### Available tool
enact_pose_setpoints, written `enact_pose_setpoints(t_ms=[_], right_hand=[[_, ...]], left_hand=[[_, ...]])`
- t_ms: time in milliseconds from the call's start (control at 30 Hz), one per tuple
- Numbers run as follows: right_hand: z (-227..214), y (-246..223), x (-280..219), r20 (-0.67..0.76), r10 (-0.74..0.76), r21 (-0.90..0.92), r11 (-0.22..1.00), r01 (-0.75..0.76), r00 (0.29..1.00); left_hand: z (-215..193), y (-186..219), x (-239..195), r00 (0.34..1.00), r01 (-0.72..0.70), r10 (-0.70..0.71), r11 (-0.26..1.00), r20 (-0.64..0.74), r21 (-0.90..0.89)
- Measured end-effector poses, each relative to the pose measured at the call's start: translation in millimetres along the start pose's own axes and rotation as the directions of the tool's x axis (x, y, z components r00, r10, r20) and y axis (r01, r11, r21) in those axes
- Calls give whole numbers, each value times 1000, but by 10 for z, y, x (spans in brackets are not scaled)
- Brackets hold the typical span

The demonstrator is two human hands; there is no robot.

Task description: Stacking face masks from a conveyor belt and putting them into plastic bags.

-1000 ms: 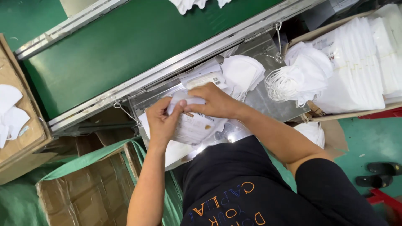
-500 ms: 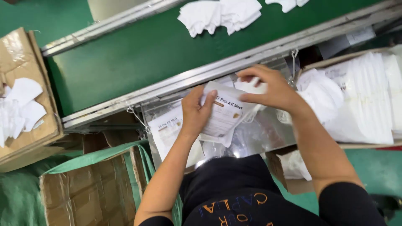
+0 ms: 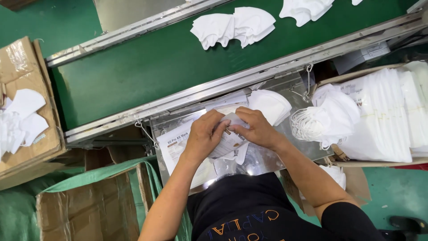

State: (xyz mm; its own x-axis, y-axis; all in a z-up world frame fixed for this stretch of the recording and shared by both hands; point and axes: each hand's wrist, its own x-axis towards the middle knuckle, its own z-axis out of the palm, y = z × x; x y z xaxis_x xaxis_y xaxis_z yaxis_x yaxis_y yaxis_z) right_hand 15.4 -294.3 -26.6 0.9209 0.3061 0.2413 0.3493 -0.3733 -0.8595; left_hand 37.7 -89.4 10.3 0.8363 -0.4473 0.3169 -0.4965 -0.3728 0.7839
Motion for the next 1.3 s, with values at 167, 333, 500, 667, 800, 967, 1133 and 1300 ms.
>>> enact_pose_setpoints(t_ms=[167, 333, 500, 667, 800, 967, 1133, 1300], right_hand=[[5, 12, -124, 77, 88, 65, 994, -93, 993], [-19, -155, -341, 191, 296, 168, 930, -328, 936], [-154, 215, -436, 102, 507, 144, 844, -517, 856], [-460, 446, -2, -165, 398, 74, 917, -391, 902], [-1080, 1164, 253, -462, 205, -271, 894, -358, 863], [-2117, 1921, 742, -577, 69, -556, 697, -453, 814], [-2440, 3062, 1177, -382, -74, -861, 389, -326, 921], [-1993, 2281, 1892, -439, 292, -688, 499, -527, 850]], left_hand=[[-28, -7, -30, 995, 98, -98, 992, 2, -85], [6, -289, -160, 957, 272, -288, 936, -41, -225], [62, -483, 23, 883, 431, -467, 851, -55, -300], [305, -650, 274, 875, 352, -407, 906, -260, -234], [402, -542, 229, 984, 77, -10, 922, -176, 378], [618, -997, 306, 933, 167, -246, 943, 264, 288], [469, -1208, 736, 952, 38, -64, 995, 299, 91], [-235, -1946, 1717, 874, 411, -415, 909, -253, -72]])
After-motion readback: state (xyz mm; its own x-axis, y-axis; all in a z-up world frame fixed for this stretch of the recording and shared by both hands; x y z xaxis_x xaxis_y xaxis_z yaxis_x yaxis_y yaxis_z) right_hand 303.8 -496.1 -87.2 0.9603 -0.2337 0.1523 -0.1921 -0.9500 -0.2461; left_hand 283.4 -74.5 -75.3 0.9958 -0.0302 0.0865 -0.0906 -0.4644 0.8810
